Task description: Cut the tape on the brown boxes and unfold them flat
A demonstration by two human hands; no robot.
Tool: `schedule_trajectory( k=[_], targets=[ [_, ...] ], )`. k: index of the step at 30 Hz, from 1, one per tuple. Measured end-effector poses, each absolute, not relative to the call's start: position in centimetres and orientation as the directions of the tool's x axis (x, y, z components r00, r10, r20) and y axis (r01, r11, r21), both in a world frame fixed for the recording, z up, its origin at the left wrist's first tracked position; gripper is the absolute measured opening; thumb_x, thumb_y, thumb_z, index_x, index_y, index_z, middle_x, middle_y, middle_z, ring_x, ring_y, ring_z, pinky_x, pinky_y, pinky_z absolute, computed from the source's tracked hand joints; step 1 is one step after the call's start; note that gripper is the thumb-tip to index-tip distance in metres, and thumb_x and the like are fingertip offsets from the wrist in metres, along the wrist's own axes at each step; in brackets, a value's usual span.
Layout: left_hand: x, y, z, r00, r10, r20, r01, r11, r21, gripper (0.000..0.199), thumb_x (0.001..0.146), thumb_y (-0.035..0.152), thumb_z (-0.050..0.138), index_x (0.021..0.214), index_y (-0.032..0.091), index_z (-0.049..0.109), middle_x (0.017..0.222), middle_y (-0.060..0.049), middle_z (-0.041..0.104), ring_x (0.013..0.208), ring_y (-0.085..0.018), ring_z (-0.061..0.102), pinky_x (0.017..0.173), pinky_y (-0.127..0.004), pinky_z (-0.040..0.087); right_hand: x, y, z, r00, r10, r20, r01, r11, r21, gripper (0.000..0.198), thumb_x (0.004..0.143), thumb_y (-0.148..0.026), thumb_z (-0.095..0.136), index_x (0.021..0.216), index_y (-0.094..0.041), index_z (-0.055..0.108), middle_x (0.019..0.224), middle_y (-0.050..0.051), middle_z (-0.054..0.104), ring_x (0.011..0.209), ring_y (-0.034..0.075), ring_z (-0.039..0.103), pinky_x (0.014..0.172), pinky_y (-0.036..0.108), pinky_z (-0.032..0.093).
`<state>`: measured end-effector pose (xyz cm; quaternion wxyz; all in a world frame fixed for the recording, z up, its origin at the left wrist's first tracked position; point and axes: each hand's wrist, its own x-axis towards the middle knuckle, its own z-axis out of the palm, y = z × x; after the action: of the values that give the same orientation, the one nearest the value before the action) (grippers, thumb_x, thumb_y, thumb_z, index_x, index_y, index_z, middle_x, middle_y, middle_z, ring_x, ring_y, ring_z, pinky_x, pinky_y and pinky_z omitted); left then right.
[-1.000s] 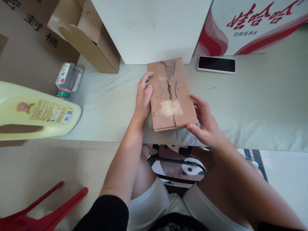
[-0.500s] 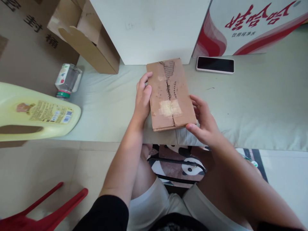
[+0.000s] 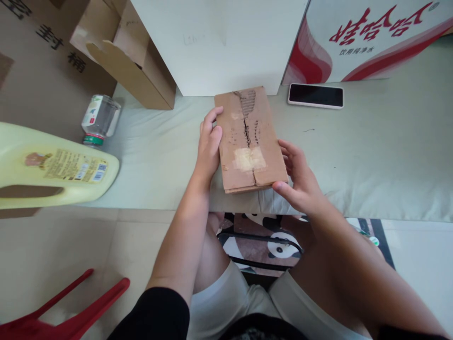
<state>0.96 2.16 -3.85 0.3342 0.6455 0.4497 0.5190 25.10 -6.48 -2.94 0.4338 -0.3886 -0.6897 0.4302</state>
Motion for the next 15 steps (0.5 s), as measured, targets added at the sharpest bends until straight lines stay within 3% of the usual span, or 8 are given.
schedule_trajectory(
  k=[15],
  targets=[
    [0.88, 2.12, -3.9, 0.053, 0.928, 0.37, 0.224, -0.372, 0.901, 0.06, 0.095, 0.075, 0.038, 0.136, 0.034, 0.053, 0.152, -0.006, 0.054, 0.154, -0.029, 0.035, 0.128, -0.047, 0.031, 25.17, -6.4, -3.26, -0.318, 0.909, 0.268, 0.159, 0.33, -0.931, 0.083, 0.087, -0.065, 0.069, 0.155, -0.036, 0.032, 0.161, 0.012, 0.044, 0.14, 0.035, 0.053, 0.105, 0.055, 0.054]
  ],
)
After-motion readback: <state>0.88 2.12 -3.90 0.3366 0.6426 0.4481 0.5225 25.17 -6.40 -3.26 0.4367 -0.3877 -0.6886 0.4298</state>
